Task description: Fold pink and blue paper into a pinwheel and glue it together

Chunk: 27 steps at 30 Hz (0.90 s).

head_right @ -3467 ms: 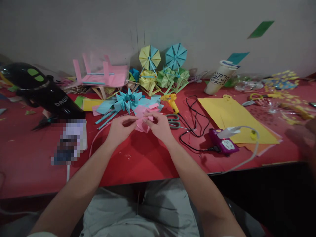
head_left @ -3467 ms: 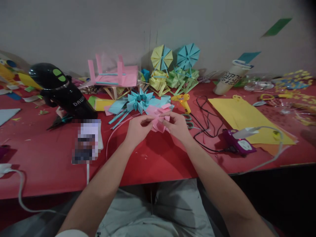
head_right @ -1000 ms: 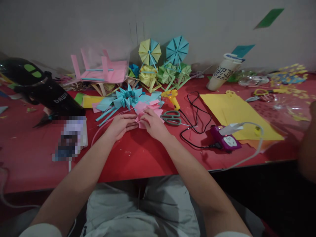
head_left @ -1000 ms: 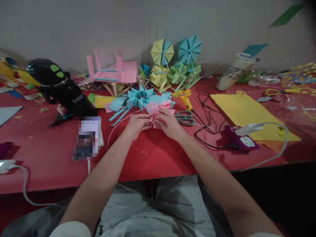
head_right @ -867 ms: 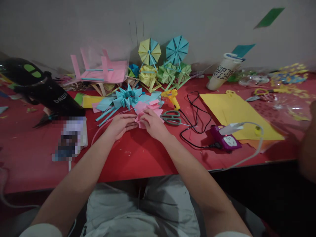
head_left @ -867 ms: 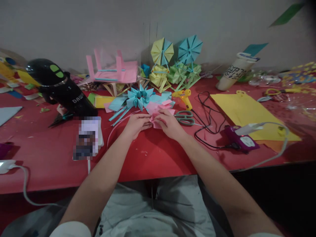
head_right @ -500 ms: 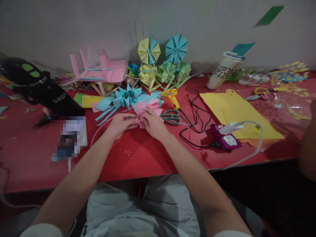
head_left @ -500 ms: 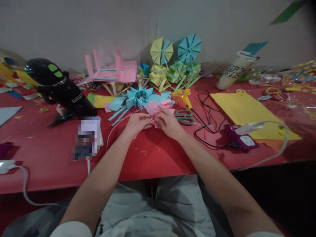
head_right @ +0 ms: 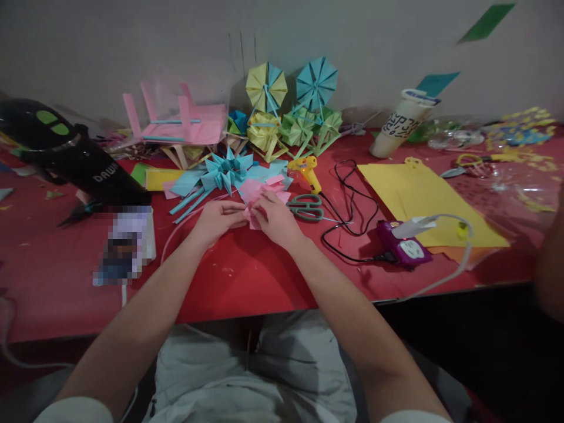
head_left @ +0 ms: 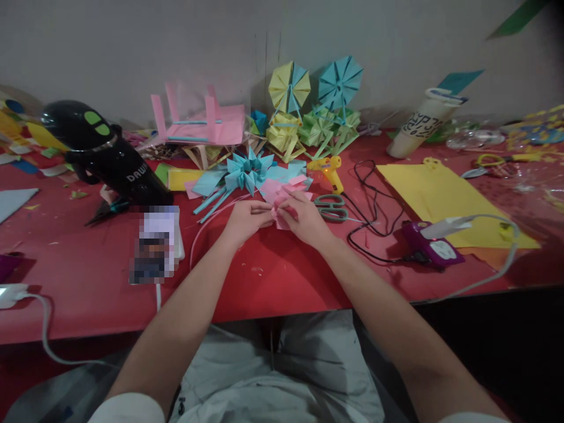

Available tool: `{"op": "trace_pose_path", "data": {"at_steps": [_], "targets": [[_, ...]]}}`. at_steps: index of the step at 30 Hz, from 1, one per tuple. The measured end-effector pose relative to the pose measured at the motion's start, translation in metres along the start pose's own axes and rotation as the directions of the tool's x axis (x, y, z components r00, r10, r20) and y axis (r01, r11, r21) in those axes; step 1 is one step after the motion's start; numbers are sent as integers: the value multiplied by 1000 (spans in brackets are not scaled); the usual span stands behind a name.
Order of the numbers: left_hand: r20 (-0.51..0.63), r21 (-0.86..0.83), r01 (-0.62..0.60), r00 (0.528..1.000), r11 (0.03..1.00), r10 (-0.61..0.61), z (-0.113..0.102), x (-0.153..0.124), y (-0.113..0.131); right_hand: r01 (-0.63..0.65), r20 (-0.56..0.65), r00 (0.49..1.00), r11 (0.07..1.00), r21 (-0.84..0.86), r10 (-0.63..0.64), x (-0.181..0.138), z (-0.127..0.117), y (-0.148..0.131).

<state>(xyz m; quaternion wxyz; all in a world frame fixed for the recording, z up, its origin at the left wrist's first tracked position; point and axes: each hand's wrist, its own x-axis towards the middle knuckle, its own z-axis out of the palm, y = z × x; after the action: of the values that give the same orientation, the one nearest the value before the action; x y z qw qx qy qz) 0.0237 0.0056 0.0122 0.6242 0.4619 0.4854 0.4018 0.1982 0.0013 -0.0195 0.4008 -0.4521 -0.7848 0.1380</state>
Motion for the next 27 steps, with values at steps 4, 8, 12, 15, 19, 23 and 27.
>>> {"op": "trace_pose_path", "data": {"at_steps": [4,8,12,15,19,23,27], "targets": [[2,57,-26,1000,998,26,-1,0,-2,-15,-25,1000,1000,-23,14,1,-1,1],[-14,198,-81,996,977,86,-4,0,1,-70,-64,996,996,-57,67,2,-7,5],[-11,367,-181,980,912,199,-7,2,1,-133,-21,991,984,-121,131,3,-15,6],[5,419,-224,970,880,245,-8,5,-2,-197,-13,980,977,-78,197,2,-17,3],[-37,390,-229,964,892,263,-11,8,-4,-264,-39,962,960,98,269,1,-14,0],[-73,330,-255,953,909,294,-14,9,-3,-304,14,946,871,385,324,2,-9,1],[-96,281,-234,958,931,270,-12,8,0,-367,79,917,746,556,392,4,-7,2]]}}
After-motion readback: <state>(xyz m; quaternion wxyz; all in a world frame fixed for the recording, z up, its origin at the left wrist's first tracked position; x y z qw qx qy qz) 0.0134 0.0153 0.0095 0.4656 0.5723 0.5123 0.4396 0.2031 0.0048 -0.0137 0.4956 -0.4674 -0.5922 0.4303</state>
